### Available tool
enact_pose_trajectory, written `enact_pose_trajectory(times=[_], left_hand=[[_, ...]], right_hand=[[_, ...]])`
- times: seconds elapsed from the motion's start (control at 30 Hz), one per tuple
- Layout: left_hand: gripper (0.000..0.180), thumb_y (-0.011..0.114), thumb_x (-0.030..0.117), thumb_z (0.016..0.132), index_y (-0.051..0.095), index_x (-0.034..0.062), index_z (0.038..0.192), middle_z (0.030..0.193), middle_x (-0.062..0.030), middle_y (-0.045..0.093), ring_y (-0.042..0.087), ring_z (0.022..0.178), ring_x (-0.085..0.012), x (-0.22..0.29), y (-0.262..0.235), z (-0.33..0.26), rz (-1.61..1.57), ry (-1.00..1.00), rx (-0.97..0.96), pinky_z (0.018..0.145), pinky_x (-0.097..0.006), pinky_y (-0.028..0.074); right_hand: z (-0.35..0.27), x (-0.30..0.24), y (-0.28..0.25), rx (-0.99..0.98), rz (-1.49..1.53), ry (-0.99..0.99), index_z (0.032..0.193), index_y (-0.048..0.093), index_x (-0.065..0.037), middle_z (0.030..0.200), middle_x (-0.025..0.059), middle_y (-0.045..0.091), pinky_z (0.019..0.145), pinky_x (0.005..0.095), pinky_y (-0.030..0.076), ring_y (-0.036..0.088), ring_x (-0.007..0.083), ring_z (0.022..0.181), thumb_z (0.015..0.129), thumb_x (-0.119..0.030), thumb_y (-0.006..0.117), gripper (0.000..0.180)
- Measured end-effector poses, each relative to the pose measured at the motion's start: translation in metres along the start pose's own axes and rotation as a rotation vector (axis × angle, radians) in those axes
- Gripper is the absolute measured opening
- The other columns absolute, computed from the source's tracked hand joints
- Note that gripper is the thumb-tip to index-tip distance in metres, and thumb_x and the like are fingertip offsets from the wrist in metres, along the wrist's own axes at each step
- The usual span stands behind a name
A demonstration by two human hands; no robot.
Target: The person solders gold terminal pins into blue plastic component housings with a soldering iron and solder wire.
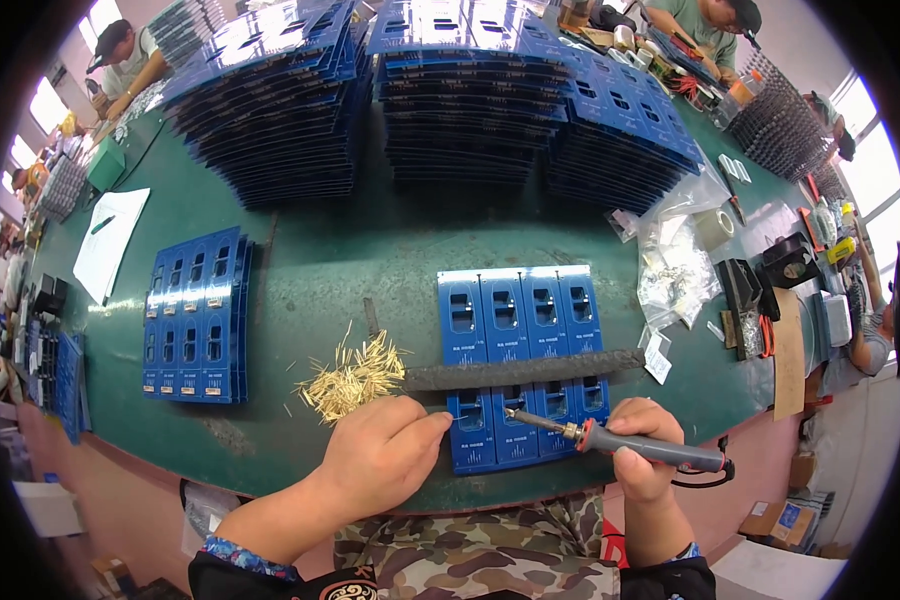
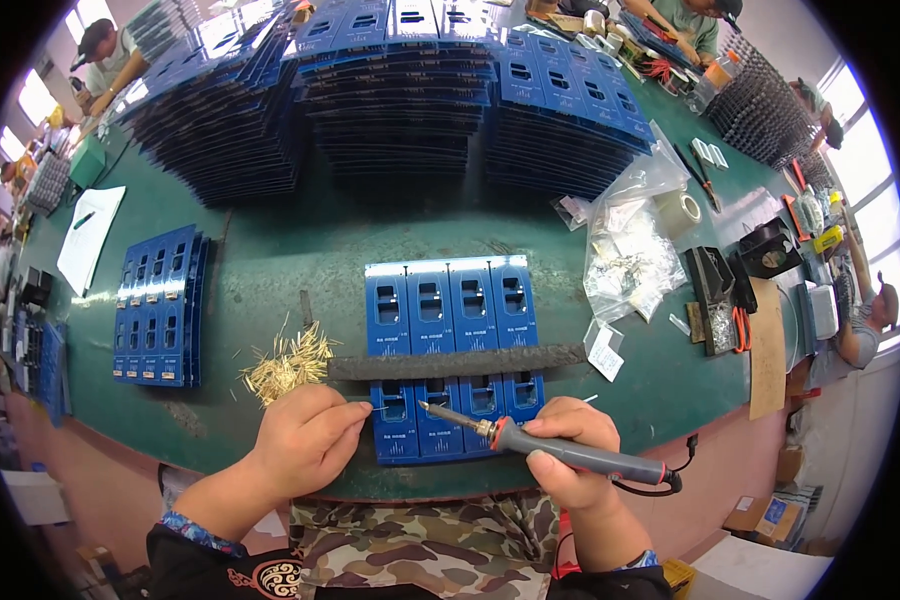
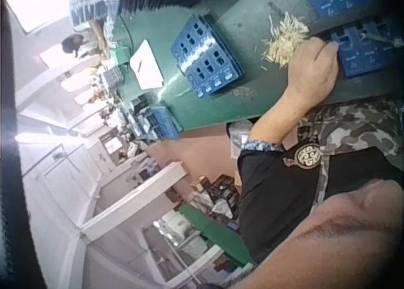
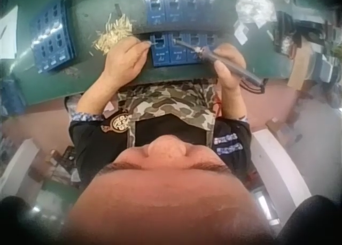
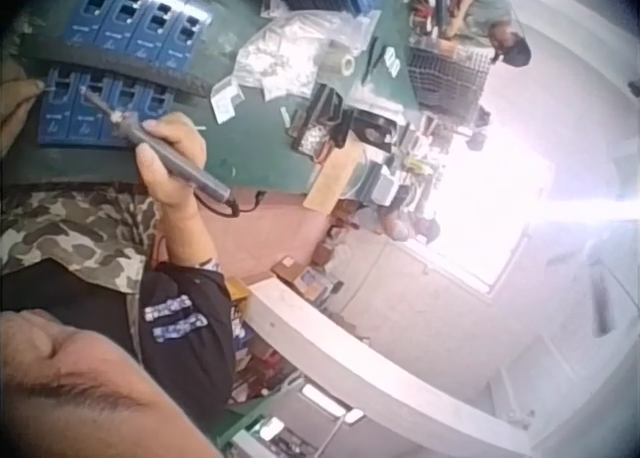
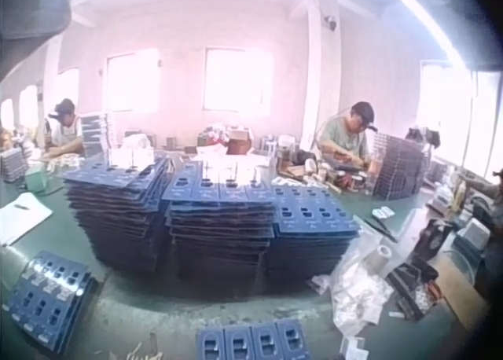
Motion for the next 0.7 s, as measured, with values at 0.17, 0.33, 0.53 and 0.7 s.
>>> enact_pose_trajectory(times=[0.17, 0.33, 0.53, 0.7], left_hand=[[0.023, 0.070, 0.002, 0.073, 0.065, 0.0041, 0.095, 0.077, -0.0066, 0.056, 0.057, 0.065, -0.0252, -0.002, 0.002, 0.001, 0.001, -0.004, -0.007, 0.053, -0.036, 0.046], [0.023, 0.070, 0.001, 0.073, 0.065, 0.0040, 0.096, 0.076, -0.0071, 0.056, 0.057, 0.062, -0.0255, -0.001, 0.000, 0.002, -0.024, 0.012, 0.009, 0.051, -0.036, 0.046], [0.030, 0.073, -0.004, 0.074, 0.064, 0.0037, 0.102, 0.075, -0.0094, 0.063, 0.061, 0.060, -0.0249, 0.033, -0.004, 0.009, -0.311, 0.060, 0.057, 0.051, -0.033, 0.048], [0.027, 0.075, -0.002, 0.077, 0.062, 0.0025, 0.100, 0.083, -0.0120, 0.065, 0.063, 0.067, -0.0265, 0.062, 0.017, 0.018, -0.468, 0.037, 0.044, 0.054, -0.034, 0.051]], right_hand=[[0.003, 0.001, 0.005, -0.076, -0.043, -0.037, 0.090, 0.064, 0.003, 0.073, 0.0122, 0.063, 0.057, 0.0313, 0.046, 0.058, 0.0213, 0.061, 0.074, -0.014, 0.071, 0.024], [0.003, 0.004, 0.005, -0.100, -0.033, -0.035, 0.093, 0.064, 0.002, 0.074, 0.0127, 0.065, 0.057, 0.0318, 0.048, 0.060, 0.0219, 0.062, 0.075, -0.014, 0.071, 0.025], [-0.009, -0.007, 0.015, -0.089, 0.099, -0.014, 0.117, 0.058, -0.003, 0.087, 0.0159, 0.071, 0.067, 0.0336, 0.054, 0.070, 0.0262, 0.079, 0.079, -0.008, 0.074, 0.042], [-0.005, -0.023, 0.051, -0.209, -0.059, -0.126, 0.120, 0.057, -0.004, 0.084, 0.0113, 0.070, 0.066, 0.0325, 0.053, 0.069, 0.0250, 0.074, 0.075, 0.002, 0.077, 0.050]])
Point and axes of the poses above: each hand's wrist, its own z-axis towards the middle knuckle, its own y-axis out of the palm, x = y × z, the point moved 7 cm from there along z, towards the middle knuckle
